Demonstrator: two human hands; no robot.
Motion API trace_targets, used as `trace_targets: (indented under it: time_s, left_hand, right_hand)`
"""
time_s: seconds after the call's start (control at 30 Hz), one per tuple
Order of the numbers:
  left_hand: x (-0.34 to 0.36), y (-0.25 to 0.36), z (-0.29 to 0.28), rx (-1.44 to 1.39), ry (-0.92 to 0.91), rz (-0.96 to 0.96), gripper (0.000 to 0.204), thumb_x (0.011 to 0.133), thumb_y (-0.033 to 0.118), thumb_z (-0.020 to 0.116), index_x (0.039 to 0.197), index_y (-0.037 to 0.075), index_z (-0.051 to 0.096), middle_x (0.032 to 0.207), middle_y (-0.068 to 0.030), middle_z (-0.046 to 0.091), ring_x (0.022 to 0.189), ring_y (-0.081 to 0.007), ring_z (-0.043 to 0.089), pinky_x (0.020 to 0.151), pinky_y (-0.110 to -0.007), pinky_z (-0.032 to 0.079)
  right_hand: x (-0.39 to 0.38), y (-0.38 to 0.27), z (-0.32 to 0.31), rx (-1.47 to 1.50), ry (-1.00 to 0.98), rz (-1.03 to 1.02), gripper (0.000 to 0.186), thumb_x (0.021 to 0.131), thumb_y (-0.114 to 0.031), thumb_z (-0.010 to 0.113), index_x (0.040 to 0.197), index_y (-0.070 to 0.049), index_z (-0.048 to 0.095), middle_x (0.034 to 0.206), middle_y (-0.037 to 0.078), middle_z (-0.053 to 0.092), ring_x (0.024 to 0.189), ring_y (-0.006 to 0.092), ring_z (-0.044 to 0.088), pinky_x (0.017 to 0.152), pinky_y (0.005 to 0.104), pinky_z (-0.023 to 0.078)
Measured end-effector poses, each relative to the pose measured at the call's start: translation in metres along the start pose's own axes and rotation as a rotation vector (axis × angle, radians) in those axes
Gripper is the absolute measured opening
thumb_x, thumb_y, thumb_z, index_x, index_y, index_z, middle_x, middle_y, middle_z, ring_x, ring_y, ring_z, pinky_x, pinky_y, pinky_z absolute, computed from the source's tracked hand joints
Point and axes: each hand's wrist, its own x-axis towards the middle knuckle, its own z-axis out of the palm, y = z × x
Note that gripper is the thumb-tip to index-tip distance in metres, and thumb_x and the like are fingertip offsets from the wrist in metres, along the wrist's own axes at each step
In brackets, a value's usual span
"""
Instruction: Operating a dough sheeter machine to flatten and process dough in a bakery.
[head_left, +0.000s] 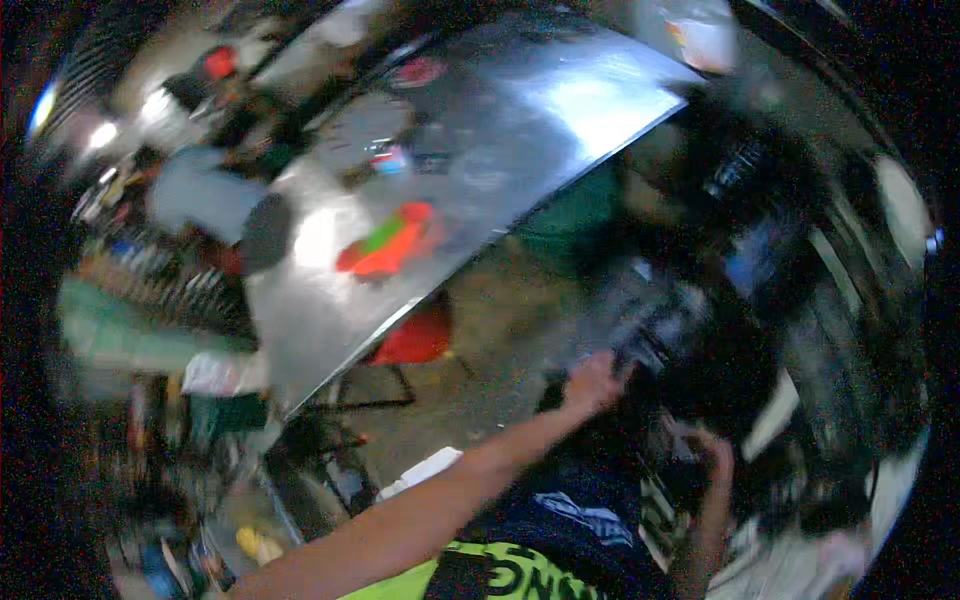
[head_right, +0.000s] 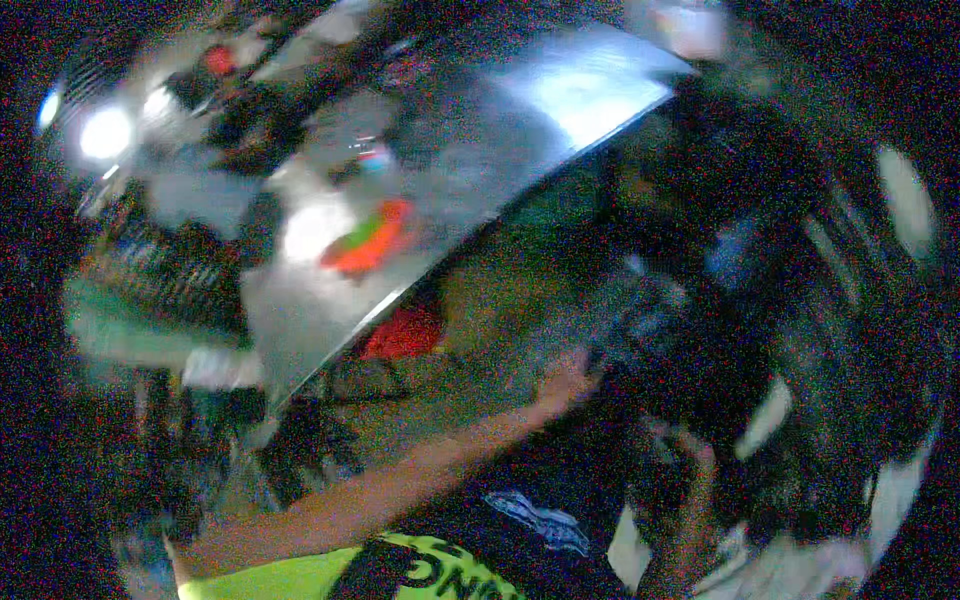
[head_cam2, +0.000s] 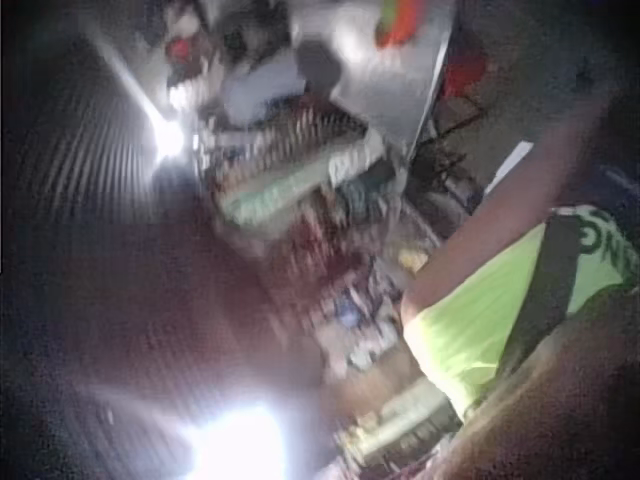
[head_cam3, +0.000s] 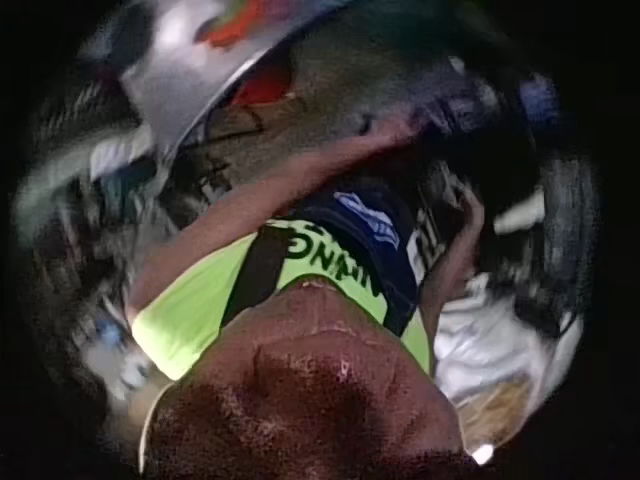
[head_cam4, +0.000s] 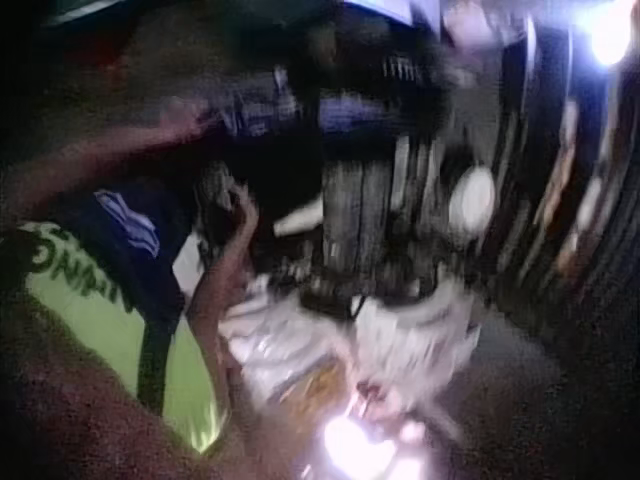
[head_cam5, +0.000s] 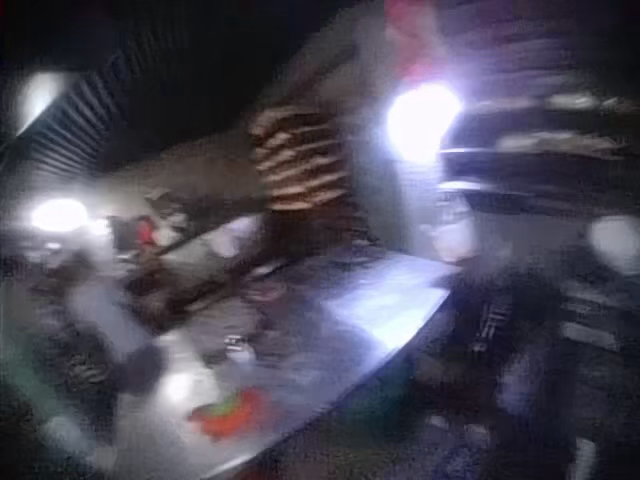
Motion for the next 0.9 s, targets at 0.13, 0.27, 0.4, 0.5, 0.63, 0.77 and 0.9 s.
trace_targets:
  time_s: [0.13, 0.27, 0.4, 0.5, 0.63, 0.77, 0.9]
  left_hand:
    - [0.002, -0.019, -0.005, 0.057, 0.001, 0.066, 0.054, 0.087, 0.054, 0.042, 0.102, 0.004, 0.054, 0.095, -0.0227, 0.059, 0.085, -0.0416, 0.059, 0.075, -0.049, 0.047]
    - [0.006, -0.017, 0.006, 0.218, 0.118, 0.141, 0.065, 0.090, 0.054, 0.033, 0.121, -0.002, 0.046, 0.109, -0.0223, 0.057, 0.096, -0.0378, 0.057, 0.080, -0.047, 0.046]
    - [0.001, -0.028, 0.005, 0.149, 0.131, 0.122, 0.069, 0.090, 0.057, 0.029, 0.119, -0.004, 0.046, 0.114, -0.0216, 0.054, 0.098, -0.0374, 0.057, 0.083, -0.046, 0.045]
    - [-0.003, -0.013, -0.002, 0.140, 0.061, 0.139, 0.068, 0.091, 0.056, 0.028, 0.121, -0.003, 0.045, 0.117, -0.0208, 0.053, 0.100, -0.0370, 0.056, 0.083, -0.046, 0.045]
    - [0.012, -0.043, 0.013, 0.123, 0.183, 0.228, 0.067, 0.091, 0.055, 0.027, 0.122, -0.002, 0.044, 0.117, -0.0200, 0.053, 0.100, -0.0369, 0.056, 0.083, -0.047, 0.045]
    - [0.001, -0.028, 0.006, 0.156, 0.127, 0.203, 0.066, 0.091, 0.055, 0.027, 0.123, 0.000, 0.044, 0.116, -0.0198, 0.053, 0.101, -0.0367, 0.056, 0.082, -0.047, 0.045]
    - [0.001, -0.029, 0.004, 0.181, 0.108, 0.168, 0.064, 0.091, 0.056, 0.027, 0.121, 0.002, 0.045, 0.117, -0.0199, 0.053, 0.101, -0.0380, 0.055, 0.082, -0.048, 0.044]
  right_hand:
    - [0.095, 0.134, -0.209, -1.251, 0.469, -0.350, 0.051, 0.074, -0.039, 0.068, 0.107, 0.000, 0.060, 0.108, 0.020, 0.061, 0.093, 0.0346, 0.059, 0.078, 0.0390, 0.048]
    - [0.024, 0.223, -0.255, -0.679, 0.983, -0.366, 0.053, 0.075, -0.012, 0.068, 0.123, -0.004, 0.045, 0.106, 0.011, 0.060, 0.089, 0.0244, 0.060, 0.075, 0.0343, 0.049]
    - [-0.046, 0.246, -0.192, -0.156, 0.922, -0.612, 0.047, 0.070, -0.002, 0.070, 0.113, 0.001, 0.051, 0.096, 0.006, 0.061, 0.083, 0.0149, 0.058, 0.071, 0.0279, 0.048]
    - [-0.087, 0.267, -0.207, -0.270, 1.031, -0.601, 0.037, 0.071, -0.006, 0.071, 0.103, 0.001, 0.056, 0.086, 0.005, 0.062, 0.072, 0.0129, 0.057, 0.063, 0.0264, 0.046]
    - [-0.083, 0.265, -0.227, -0.436, 1.260, -0.255, 0.033, 0.071, -0.009, 0.072, 0.100, 0.001, 0.058, 0.082, 0.005, 0.062, 0.069, 0.0133, 0.057, 0.061, 0.0273, 0.045]
    - [-0.039, 0.275, -0.261, -0.329, 1.347, -0.559, 0.039, 0.067, -0.015, 0.074, 0.098, 0.001, 0.058, 0.085, 0.012, 0.065, 0.072, 0.0178, 0.061, 0.067, 0.0328, 0.048]
    - [0.012, 0.239, -0.187, -0.682, 1.502, -0.192, 0.043, 0.067, -0.025, 0.070, 0.097, 0.002, 0.057, 0.087, 0.020, 0.063, 0.077, 0.0296, 0.062, 0.071, 0.0365, 0.048]
